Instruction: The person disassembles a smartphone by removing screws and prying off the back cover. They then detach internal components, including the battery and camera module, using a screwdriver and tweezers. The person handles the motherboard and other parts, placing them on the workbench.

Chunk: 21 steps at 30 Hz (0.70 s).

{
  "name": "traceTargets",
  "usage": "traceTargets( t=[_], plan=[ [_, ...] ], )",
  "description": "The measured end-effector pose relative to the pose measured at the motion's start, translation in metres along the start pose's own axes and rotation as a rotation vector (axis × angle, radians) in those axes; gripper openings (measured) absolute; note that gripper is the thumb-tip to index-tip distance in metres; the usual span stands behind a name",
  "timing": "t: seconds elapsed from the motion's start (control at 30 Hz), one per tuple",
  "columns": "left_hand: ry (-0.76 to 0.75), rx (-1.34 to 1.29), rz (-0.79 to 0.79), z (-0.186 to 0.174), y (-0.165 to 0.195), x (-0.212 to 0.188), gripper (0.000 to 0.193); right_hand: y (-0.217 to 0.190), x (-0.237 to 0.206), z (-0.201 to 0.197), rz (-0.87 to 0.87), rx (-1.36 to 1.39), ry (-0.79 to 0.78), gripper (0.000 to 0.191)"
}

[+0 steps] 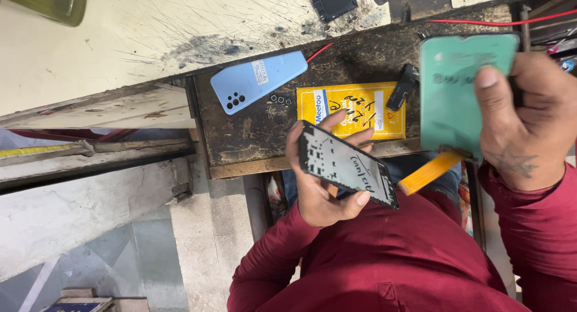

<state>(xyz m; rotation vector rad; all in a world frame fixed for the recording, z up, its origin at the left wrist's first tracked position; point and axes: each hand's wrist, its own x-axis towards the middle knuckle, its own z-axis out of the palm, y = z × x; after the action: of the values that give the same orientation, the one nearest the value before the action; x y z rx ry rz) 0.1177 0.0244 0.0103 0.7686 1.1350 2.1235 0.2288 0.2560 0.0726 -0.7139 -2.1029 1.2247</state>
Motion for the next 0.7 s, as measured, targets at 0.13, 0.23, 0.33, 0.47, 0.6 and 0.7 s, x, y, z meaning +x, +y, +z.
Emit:
traceTargets(
  t=[0.13,0.23,0.33,0.47,0.6,0.7],
  plan=[
    [0.048,0.034,0.058,-0.005,0.000,-0.001,0.121,0.012,-0.002,-0.002,-0.020,0.186,0.072,0.014],
    [0.072,0.043,0.094,-0.012,0.002,0.004,0.122,0.018,0.006,-0.003,0.026,0.352,0.105,0.009],
    [0.108,0.083,0.100,-0.019,0.006,0.007,0.122,0.019,0.017,-0.001,0.092,0.503,0.102,0.011],
    [0.162,0.061,0.120,-0.025,0.009,0.012,0.121,0.002,0.032,0.003,0.205,0.675,0.020,0.022],
    [0.214,-0.011,0.142,-0.030,0.009,0.015,0.122,-0.029,0.051,0.023,0.252,0.868,-0.073,0.038],
    [0.226,-0.063,0.147,-0.035,0.006,0.015,0.122,-0.049,0.066,0.047,0.227,0.860,-0.222,0.049]
  ],
)
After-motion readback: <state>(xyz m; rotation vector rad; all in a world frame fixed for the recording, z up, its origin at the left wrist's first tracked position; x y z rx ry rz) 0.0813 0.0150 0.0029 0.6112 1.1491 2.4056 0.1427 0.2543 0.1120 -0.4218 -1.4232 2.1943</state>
